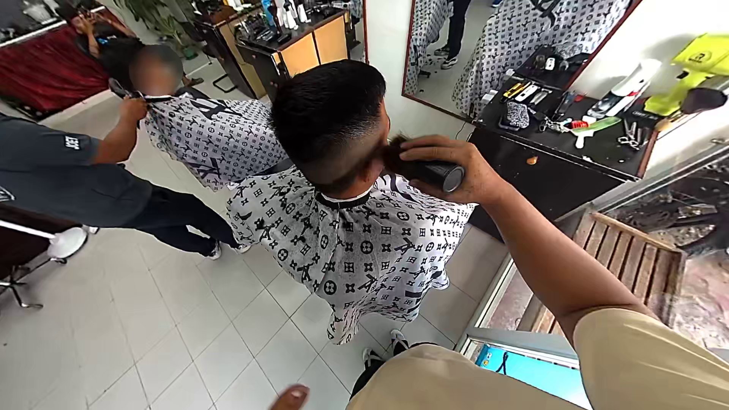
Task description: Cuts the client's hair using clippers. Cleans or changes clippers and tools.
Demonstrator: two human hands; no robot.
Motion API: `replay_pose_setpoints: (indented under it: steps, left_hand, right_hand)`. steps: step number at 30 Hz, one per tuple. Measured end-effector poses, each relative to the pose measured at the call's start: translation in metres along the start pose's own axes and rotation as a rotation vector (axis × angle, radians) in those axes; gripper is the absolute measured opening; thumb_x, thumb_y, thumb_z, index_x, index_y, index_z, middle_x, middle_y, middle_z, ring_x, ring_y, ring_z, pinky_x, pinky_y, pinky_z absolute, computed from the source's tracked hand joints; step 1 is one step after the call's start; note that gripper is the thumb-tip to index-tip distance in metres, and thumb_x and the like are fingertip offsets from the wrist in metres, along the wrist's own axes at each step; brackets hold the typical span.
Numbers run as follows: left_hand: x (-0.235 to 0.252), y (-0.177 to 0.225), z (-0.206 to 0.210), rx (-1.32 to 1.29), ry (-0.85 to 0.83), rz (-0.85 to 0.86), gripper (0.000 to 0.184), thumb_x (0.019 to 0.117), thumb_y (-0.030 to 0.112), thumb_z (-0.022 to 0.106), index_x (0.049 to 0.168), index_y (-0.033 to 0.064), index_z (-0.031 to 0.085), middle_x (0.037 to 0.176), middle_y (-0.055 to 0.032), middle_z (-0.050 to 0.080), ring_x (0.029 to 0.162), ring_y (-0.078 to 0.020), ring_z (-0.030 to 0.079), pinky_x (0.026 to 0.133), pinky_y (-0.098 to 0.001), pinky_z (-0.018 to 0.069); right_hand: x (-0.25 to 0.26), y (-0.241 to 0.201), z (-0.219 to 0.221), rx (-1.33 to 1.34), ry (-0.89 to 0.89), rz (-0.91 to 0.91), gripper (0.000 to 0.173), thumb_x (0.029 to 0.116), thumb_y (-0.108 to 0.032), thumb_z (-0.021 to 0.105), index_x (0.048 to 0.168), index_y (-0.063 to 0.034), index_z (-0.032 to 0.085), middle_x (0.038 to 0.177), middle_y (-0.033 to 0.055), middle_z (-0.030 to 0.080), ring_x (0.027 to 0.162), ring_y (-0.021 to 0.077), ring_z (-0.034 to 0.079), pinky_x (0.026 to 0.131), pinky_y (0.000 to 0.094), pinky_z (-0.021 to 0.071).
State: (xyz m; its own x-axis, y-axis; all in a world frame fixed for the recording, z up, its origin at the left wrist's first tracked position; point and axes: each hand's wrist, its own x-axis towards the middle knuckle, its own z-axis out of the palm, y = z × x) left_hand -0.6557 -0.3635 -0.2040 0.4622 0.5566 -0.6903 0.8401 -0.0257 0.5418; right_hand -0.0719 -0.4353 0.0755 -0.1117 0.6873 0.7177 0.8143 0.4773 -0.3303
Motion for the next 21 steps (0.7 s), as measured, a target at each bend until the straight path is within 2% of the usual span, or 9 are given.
replay_pose_setpoints:
  steps: [2,3,4,6,9,12,14,18,21]
  left_hand:
    - [0.000,0.045,-0.084,0.060,0.263,0.189,0.039,0.1028,0.028,0.061,0.126,-0.0022,0.067,0.115,-0.0244,0.071,0.110,-0.0390,0.068,0.100,-0.0611,0.0515]
    - [-0.005,0.082,-0.122,0.095,0.421,0.314,0.043,0.1017,0.032,0.062,0.128,-0.0016,0.066,0.117,-0.0236,0.071,0.112,-0.0388,0.068,0.099,-0.0618,0.0521]
    - [-0.015,0.126,-0.153,0.129,0.564,0.433,0.050,0.1014,0.038,0.062,0.133,-0.0014,0.063,0.125,-0.0240,0.068,0.119,-0.0393,0.065,0.102,-0.0620,0.0499]
    - [-0.040,0.210,-0.193,0.198,0.778,0.671,0.063,0.1025,0.047,0.057,0.141,-0.0023,0.056,0.143,-0.0264,0.057,0.136,-0.0405,0.053,0.112,-0.0615,0.0417]
    - [-0.081,0.304,-0.217,0.330,0.965,0.929,0.069,0.1031,0.051,0.051,0.149,-0.0005,0.048,0.158,-0.0237,0.042,0.148,-0.0351,0.039,0.120,-0.0563,0.0341]
    - [-0.106,0.376,-0.216,0.435,1.005,1.084,0.067,0.1052,0.048,0.047,0.154,0.0026,0.044,0.163,-0.0214,0.035,0.153,-0.0317,0.031,0.124,-0.0492,0.0293]
    - [-0.099,0.429,-0.212,0.494,0.956,1.138,0.065,0.1062,0.046,0.045,0.155,0.0027,0.043,0.163,-0.0236,0.033,0.154,-0.0355,0.029,0.125,-0.0514,0.0269]
    - [-0.062,0.530,-0.190,0.611,0.828,1.010,0.063,0.1082,0.049,0.034,0.159,0.0136,0.040,0.167,-0.0170,0.030,0.156,-0.0350,0.023,0.124,-0.0581,0.0176]
    - [-0.044,0.566,-0.181,0.670,0.764,0.826,0.066,0.1069,0.058,0.025,0.162,0.0247,0.035,0.169,-0.0096,0.027,0.157,-0.0326,0.021,0.122,-0.0638,0.0180]
  right_hand:
    - [0.036,-0.027,-0.002,0.060,0.054,-0.111,0.041,0.0893,-0.019,0.077,0.124,0.0018,0.070,0.133,0.0208,0.064,0.127,0.0254,0.061,0.109,0.0363,0.0510]
    - [0.053,-0.036,0.001,0.092,0.068,-0.174,0.041,0.0894,-0.018,0.078,0.124,0.0018,0.070,0.133,0.0211,0.063,0.127,0.0258,0.061,0.109,0.0369,0.0513]
    - [0.066,-0.039,0.004,0.119,0.070,-0.220,0.040,0.0893,-0.017,0.078,0.124,0.0014,0.070,0.133,0.0209,0.063,0.127,0.0261,0.060,0.109,0.0375,0.0512]
    - [0.071,-0.028,0.011,0.159,0.057,-0.246,0.042,0.0894,-0.017,0.078,0.126,0.0013,0.069,0.135,0.0207,0.062,0.129,0.0267,0.059,0.110,0.0388,0.0504]
    - [0.034,0.019,0.006,0.223,0.056,-0.160,0.046,0.0894,-0.019,0.078,0.127,0.0045,0.066,0.137,0.0219,0.061,0.131,0.0288,0.058,0.113,0.0426,0.0482]
    - [-0.003,0.050,-0.018,0.120,0.014,-0.012,0.048,0.0879,-0.024,0.076,0.126,0.0021,0.067,0.133,0.0176,0.064,0.126,0.0232,0.061,0.109,0.0376,0.0502]
    - [0.010,0.041,-0.032,0.133,0.005,-0.064,0.045,0.0872,-0.024,0.077,0.125,0.0005,0.069,0.132,0.0178,0.064,0.124,0.0224,0.062,0.107,0.0363,0.0520]
    - [0.061,0.025,-0.022,0.252,0.005,-0.378,0.038,0.0903,-0.019,0.077,0.126,-0.0064,0.071,0.134,0.0205,0.063,0.127,0.0272,0.060,0.107,0.0391,0.0509]
    - [0.051,0.064,-0.018,0.316,-0.040,-0.372,0.039,0.0904,-0.016,0.076,0.127,-0.0041,0.070,0.135,0.0206,0.062,0.128,0.0280,0.060,0.109,0.0399,0.0511]
